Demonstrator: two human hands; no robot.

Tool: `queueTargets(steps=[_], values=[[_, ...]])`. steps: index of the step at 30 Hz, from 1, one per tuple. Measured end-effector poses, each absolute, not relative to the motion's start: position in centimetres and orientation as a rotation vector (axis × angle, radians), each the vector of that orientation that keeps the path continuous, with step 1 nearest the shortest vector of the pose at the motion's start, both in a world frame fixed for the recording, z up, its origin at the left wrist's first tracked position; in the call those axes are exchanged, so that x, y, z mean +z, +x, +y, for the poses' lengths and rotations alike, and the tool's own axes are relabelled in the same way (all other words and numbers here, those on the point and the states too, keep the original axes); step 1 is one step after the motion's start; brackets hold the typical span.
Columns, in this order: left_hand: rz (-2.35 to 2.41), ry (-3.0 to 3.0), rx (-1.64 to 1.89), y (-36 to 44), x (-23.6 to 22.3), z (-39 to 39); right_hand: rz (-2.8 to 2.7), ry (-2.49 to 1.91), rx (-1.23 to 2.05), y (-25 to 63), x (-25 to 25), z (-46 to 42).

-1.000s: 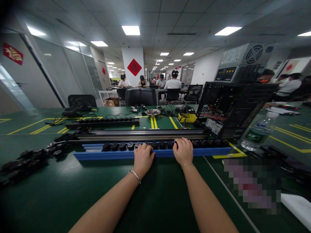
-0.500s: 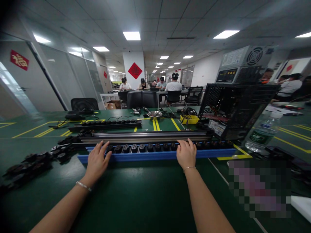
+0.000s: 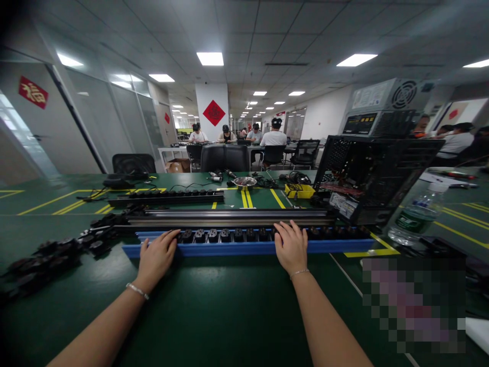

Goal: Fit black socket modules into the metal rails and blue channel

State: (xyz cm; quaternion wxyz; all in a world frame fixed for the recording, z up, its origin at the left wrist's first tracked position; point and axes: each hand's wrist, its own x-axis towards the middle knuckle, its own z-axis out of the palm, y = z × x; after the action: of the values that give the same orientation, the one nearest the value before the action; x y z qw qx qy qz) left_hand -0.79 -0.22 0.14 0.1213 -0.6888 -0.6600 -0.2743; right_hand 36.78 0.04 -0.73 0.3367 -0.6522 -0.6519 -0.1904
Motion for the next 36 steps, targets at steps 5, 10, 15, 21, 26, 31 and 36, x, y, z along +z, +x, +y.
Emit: queueTargets(steps=[5,10,15,21,26,31,36], values=[[-2.074,-1.902,-0.797,-1.5,0.5,0.0,-1.694,-1.691,-0.464,36.7,-1.0,0.1],[-2.131,-1.819,-0.778,-2.3,0.3,0.3,-1.702,-1.686,-0.425,36.8,-0.9,0.0],[-2.187,-1.775,-0.77,-2.7,0.3,0.4,-1.714,-1.692,-0.401,36.7,-0.9,-0.1],[-2.236,-1.74,-0.756,-3.6,0.2,0.7,-1.71,-1.691,-0.392,36.8,-1.0,0.0],[-2.299,-1.688,-0.729,-4.2,0.1,0.9,-1.71,-1.691,-0.373,36.7,-0.9,0.0],[-2.295,-1.641,-0.691,-4.6,0.1,0.9,-1.707,-1.676,-0.395,36.8,-0.9,0.0],[-2.307,-1.595,-0.695,-5.1,0.0,0.8,-1.701,-1.669,-0.419,36.7,-1.0,0.0]])
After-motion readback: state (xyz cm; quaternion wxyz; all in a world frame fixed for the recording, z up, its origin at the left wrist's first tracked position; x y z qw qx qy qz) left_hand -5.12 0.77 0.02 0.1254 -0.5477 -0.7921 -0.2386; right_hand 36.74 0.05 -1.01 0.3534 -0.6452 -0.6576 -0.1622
